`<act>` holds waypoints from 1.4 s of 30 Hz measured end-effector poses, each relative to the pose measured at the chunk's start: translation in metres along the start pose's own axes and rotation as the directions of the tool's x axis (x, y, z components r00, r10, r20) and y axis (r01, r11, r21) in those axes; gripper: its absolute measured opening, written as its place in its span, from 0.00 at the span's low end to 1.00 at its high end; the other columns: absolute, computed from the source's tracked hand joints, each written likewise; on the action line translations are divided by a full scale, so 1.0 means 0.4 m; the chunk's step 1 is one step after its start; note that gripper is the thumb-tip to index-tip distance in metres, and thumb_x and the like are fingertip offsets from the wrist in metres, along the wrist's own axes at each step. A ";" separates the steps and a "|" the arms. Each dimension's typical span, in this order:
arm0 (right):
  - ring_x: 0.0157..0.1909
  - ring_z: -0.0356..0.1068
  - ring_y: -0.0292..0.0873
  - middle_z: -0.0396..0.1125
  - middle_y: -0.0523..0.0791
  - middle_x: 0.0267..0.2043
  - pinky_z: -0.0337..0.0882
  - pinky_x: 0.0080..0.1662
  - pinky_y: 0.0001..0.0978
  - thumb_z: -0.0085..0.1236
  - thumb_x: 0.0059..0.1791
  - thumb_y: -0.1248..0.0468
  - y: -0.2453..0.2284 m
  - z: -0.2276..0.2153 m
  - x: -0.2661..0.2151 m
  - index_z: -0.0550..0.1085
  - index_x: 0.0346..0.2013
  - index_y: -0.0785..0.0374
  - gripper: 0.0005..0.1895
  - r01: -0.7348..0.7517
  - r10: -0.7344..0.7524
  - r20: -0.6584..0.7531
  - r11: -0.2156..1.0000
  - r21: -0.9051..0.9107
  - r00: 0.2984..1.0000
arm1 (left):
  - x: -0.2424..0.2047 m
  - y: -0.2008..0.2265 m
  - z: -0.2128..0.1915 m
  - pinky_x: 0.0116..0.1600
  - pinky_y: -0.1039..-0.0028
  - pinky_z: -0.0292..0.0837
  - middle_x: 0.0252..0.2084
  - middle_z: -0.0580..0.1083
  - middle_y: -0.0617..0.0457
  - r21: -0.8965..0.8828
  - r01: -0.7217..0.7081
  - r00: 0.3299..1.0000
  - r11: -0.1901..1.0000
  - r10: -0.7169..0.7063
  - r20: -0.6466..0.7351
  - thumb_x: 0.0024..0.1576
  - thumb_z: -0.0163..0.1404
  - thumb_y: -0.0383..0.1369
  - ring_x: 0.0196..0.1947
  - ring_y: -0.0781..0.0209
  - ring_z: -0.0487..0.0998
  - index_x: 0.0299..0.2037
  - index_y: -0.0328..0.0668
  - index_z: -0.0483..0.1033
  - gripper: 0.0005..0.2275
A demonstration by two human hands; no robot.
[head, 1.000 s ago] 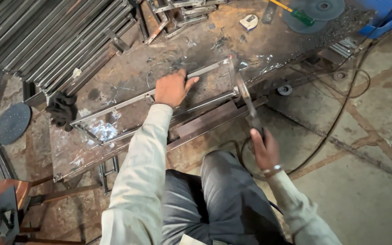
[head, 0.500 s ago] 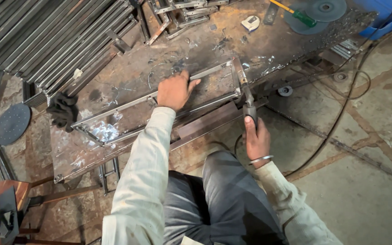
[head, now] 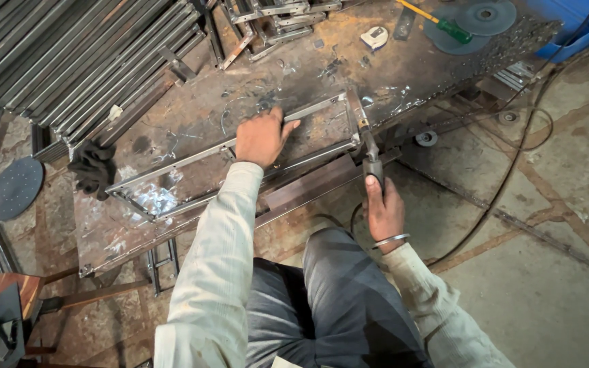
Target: The person welds metal bars onto a rectangular frame using a handheld welding torch. They repeatedly position the bars, weld the joints, and reposition the frame to access different sides.
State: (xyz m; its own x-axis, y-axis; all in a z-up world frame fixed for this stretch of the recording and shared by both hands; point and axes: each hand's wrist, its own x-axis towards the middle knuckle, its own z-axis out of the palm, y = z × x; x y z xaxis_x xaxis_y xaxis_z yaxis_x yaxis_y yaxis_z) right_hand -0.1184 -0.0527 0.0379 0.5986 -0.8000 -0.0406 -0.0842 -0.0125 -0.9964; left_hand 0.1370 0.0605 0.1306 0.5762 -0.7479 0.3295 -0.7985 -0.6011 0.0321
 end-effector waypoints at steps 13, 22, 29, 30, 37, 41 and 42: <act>0.20 0.61 0.32 0.61 0.39 0.19 0.61 0.24 0.29 0.49 0.55 0.44 0.000 0.007 -0.012 0.71 0.34 0.61 0.22 0.011 -0.013 0.041 0.998 0.059 0.999 | -0.003 -0.027 0.043 0.38 0.52 0.73 0.36 0.80 0.42 0.030 0.000 1.000 1.000 0.001 -0.025 0.63 0.47 0.54 0.34 0.41 0.80 0.45 0.43 0.77 0.22; 0.19 0.61 0.33 0.60 0.39 0.19 0.60 0.23 0.31 0.49 0.55 0.43 0.029 0.009 -0.007 0.68 0.33 0.63 0.24 0.004 -0.006 0.035 0.999 0.054 0.999 | 0.002 -0.030 0.050 0.38 0.50 0.75 0.38 0.80 0.44 0.002 0.050 0.997 0.999 -0.050 0.058 0.62 0.45 0.56 0.36 0.40 0.81 0.45 0.45 0.76 0.22; 0.19 0.62 0.34 0.61 0.40 0.18 0.60 0.24 0.31 0.50 0.55 0.43 0.038 0.010 -0.004 0.69 0.33 0.62 0.25 0.008 -0.009 0.042 1.000 0.024 0.999 | 0.003 -0.036 0.061 0.36 0.50 0.74 0.37 0.80 0.43 -0.007 -0.011 1.000 1.000 0.011 -0.025 0.61 0.47 0.55 0.34 0.39 0.81 0.42 0.42 0.76 0.22; 0.19 0.62 0.34 0.61 0.40 0.18 0.61 0.23 0.31 0.50 0.55 0.43 0.041 0.012 -0.003 0.69 0.33 0.62 0.24 -0.007 0.005 0.048 0.999 0.044 0.999 | 0.004 -0.037 0.060 0.37 0.50 0.74 0.37 0.80 0.43 0.003 -0.012 0.999 1.000 0.012 -0.030 0.62 0.47 0.55 0.33 0.39 0.81 0.42 0.41 0.76 0.22; 0.20 0.61 0.33 0.61 0.39 0.19 0.61 0.24 0.30 0.49 0.56 0.44 0.045 0.013 -0.007 0.68 0.32 0.62 0.24 0.033 -0.036 0.055 0.997 0.063 0.998 | 0.005 -0.032 0.047 0.42 0.50 0.73 0.36 0.80 0.42 -0.056 0.035 0.999 0.998 -0.033 0.037 0.62 0.49 0.53 0.36 0.39 0.81 0.40 0.42 0.76 0.20; 0.20 0.61 0.33 0.61 0.40 0.18 0.60 0.24 0.31 0.49 0.56 0.44 0.028 0.011 -0.015 0.68 0.31 0.63 0.24 0.041 -0.044 0.055 0.998 0.041 0.998 | 0.001 -0.053 0.068 0.41 0.52 0.73 0.37 0.79 0.44 -0.053 -0.068 0.995 0.996 0.064 -0.074 0.55 0.53 0.44 0.36 0.42 0.81 0.42 0.42 0.75 0.15; 0.20 0.60 0.33 0.60 0.40 0.19 0.59 0.24 0.31 0.49 0.56 0.44 0.022 0.011 -0.018 0.68 0.31 0.63 0.24 0.042 -0.044 0.053 0.998 0.041 0.998 | -0.001 -0.054 0.066 0.40 0.53 0.73 0.36 0.79 0.45 -0.038 -0.112 0.988 0.993 0.107 -0.114 0.49 0.55 0.41 0.35 0.43 0.81 0.43 0.43 0.75 0.16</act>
State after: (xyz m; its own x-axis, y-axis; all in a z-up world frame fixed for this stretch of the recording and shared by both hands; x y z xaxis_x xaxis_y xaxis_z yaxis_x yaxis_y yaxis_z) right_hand -0.1200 -0.0443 0.0290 0.6431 -0.7658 -0.0004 -0.0263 -0.0216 -0.9994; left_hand 0.1588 0.0663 0.1047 0.4637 -0.7709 0.4368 -0.8642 -0.5022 0.0312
